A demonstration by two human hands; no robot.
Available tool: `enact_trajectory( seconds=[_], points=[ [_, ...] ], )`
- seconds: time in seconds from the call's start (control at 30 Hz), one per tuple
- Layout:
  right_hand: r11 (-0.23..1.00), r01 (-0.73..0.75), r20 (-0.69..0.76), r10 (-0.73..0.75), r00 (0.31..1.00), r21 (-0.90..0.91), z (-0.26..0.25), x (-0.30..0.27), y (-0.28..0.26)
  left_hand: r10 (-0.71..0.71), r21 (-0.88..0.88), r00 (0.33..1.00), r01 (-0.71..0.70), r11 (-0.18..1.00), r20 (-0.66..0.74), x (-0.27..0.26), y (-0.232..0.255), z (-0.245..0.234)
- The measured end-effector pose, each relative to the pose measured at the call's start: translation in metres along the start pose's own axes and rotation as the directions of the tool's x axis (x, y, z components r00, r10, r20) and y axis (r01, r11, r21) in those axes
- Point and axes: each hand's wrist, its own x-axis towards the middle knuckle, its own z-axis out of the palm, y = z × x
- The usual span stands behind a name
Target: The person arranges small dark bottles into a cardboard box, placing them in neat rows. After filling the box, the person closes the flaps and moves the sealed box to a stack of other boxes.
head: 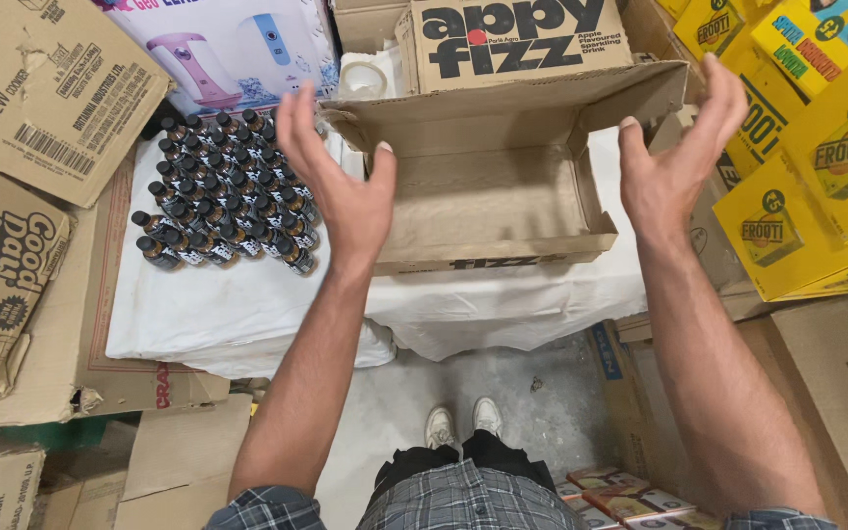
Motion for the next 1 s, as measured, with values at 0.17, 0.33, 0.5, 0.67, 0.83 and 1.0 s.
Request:
enact_trajectory(
  seconds=[0.17,0.33,0.5,0.67,0.83,1.0],
  points=[
    [0.969,-0.246,0.125,0.242,0.962,0.024,0.008,0.002,0.081,-0.246,-0.082,0.965,0.253,0.964,0.086,0.024,-0.044,0.013],
    [0.890,-0.442,0.271,0.455,0.848,-0.114,0.013,0.028,0.101,-0.444,0.001,0.892,0.445,0.895,0.088,0.044,-0.093,0.037],
    [0.898,-0.369,0.295,0.429,0.854,-0.240,0.026,0.051,0.135,-0.303,0.139,0.953,0.296,0.945,0.027,0.064,-0.086,0.042],
    [0.880,-0.376,0.286,0.455,0.843,-0.291,0.039,0.075,0.129,-0.192,0.080,0.981,0.191,0.978,0.009,0.085,-0.117,0.062],
    [0.907,-0.286,0.240,0.365,0.900,-0.308,0.070,0.097,0.159,-0.164,-0.006,0.986,0.164,0.986,0.010,0.100,-0.116,0.078],
    [0.919,-0.234,0.261,0.323,0.910,-0.318,0.082,0.119,0.165,-0.172,0.130,0.985,0.172,0.976,-0.017,0.120,-0.132,0.086]
  ],
)
